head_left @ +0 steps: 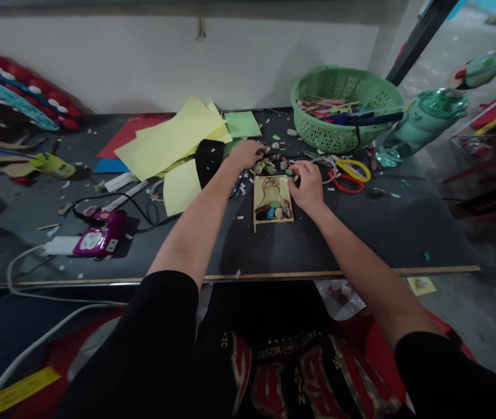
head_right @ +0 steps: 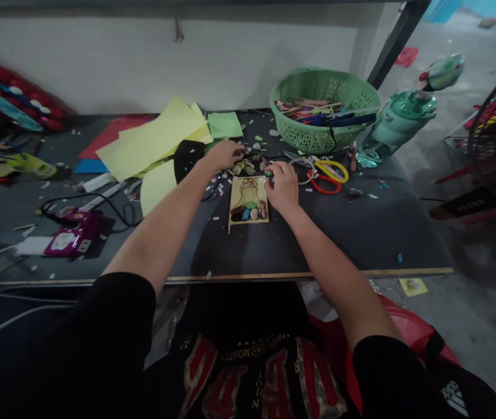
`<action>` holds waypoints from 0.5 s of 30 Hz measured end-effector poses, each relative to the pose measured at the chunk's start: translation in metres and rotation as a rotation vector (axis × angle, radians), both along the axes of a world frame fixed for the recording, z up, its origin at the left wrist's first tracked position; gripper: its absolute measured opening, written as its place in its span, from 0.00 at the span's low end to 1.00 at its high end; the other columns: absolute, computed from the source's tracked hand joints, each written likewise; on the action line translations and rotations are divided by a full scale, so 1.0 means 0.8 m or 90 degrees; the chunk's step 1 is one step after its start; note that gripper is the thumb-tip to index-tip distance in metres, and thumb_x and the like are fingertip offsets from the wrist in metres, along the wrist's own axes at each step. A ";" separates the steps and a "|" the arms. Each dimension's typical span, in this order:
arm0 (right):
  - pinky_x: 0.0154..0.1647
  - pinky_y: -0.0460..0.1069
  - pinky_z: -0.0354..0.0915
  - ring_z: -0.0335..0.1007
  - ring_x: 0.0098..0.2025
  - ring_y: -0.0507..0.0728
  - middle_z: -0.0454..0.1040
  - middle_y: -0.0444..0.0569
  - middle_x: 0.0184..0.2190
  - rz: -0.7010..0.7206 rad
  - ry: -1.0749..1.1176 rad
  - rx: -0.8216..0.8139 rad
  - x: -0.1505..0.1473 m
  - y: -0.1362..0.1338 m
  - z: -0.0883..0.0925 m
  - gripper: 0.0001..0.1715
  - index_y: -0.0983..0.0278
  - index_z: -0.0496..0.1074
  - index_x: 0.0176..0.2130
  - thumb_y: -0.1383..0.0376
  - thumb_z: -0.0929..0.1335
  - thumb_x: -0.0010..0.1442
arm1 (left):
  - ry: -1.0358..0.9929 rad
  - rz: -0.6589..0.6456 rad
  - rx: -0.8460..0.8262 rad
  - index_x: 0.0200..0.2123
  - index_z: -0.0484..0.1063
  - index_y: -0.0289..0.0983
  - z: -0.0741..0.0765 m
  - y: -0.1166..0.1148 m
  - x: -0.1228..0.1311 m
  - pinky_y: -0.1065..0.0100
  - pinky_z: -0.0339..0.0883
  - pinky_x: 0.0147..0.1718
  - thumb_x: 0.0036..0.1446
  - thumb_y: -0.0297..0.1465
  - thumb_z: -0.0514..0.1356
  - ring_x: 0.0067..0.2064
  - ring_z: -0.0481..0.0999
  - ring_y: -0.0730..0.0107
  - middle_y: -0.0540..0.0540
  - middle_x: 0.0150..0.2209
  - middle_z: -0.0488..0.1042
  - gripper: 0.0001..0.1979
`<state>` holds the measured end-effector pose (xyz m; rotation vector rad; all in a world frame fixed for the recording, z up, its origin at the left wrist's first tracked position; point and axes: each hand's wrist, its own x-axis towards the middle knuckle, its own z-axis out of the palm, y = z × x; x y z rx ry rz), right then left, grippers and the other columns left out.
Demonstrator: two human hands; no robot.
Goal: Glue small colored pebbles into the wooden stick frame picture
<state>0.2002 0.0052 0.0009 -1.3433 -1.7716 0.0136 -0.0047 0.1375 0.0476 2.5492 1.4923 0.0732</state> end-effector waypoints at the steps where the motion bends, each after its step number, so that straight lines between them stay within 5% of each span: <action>1: 0.55 0.62 0.65 0.67 0.52 0.66 0.73 0.56 0.47 0.001 0.001 -0.003 0.000 0.000 0.000 0.12 0.61 0.72 0.41 0.69 0.66 0.55 | 0.013 0.006 0.003 0.57 0.72 0.41 0.003 0.002 0.001 0.65 0.63 0.55 0.63 0.32 0.56 0.55 0.72 0.62 0.45 0.55 0.76 0.20; 15: 0.55 0.62 0.62 0.67 0.52 0.65 0.75 0.57 0.47 -0.098 -0.015 -0.079 0.014 0.003 0.013 0.25 0.64 0.71 0.47 0.78 0.59 0.54 | -0.079 0.052 0.001 0.42 0.81 0.37 -0.019 0.013 -0.017 0.68 0.69 0.51 0.54 0.20 0.52 0.49 0.77 0.66 0.47 0.45 0.81 0.20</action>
